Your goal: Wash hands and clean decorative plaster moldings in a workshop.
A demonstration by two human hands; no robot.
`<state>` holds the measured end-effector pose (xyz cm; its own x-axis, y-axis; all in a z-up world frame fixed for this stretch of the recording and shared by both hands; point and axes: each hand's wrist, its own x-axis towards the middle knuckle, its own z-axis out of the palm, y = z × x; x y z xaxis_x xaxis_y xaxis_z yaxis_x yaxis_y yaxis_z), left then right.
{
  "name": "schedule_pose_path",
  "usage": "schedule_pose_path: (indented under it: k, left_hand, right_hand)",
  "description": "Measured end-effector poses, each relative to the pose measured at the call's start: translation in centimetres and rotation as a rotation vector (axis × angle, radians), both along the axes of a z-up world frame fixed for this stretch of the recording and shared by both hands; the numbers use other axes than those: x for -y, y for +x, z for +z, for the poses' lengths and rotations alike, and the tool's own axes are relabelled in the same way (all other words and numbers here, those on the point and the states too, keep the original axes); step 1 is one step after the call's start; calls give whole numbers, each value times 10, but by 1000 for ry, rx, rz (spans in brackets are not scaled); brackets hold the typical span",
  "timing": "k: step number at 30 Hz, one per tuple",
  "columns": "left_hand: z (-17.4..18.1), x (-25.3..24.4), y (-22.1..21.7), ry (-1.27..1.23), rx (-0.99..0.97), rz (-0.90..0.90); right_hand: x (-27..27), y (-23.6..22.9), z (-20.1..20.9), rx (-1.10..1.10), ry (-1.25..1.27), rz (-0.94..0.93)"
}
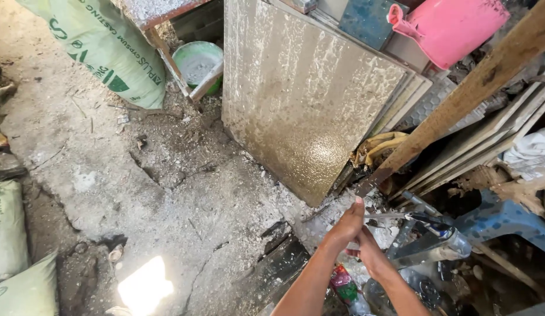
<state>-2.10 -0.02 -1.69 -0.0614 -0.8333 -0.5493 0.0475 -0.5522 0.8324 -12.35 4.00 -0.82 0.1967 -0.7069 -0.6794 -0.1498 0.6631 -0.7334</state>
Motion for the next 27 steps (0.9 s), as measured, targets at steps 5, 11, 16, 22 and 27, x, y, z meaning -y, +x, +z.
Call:
schedule_pose_path:
  k: [5,11,16,22,27]
  left_hand:
    - [41,-19,16,-72,-73,-37]
    - [39,-23,26,-225,-163,-79]
    - [25,-21,18,-243,-281,27]
    - [46,-26,26,-11,-451,223]
    - [33,-27,29,-283,-149,77]
  right_hand:
    - [4,-14,-30,-135,-135,118]
    - [13,-49,-108,-13,-251,20]
    - [4,-39,-84,55,-288,25]
    - [-1,-23,-48,43,-218,84]
    - [6,-36,-80,-19,-236,147]
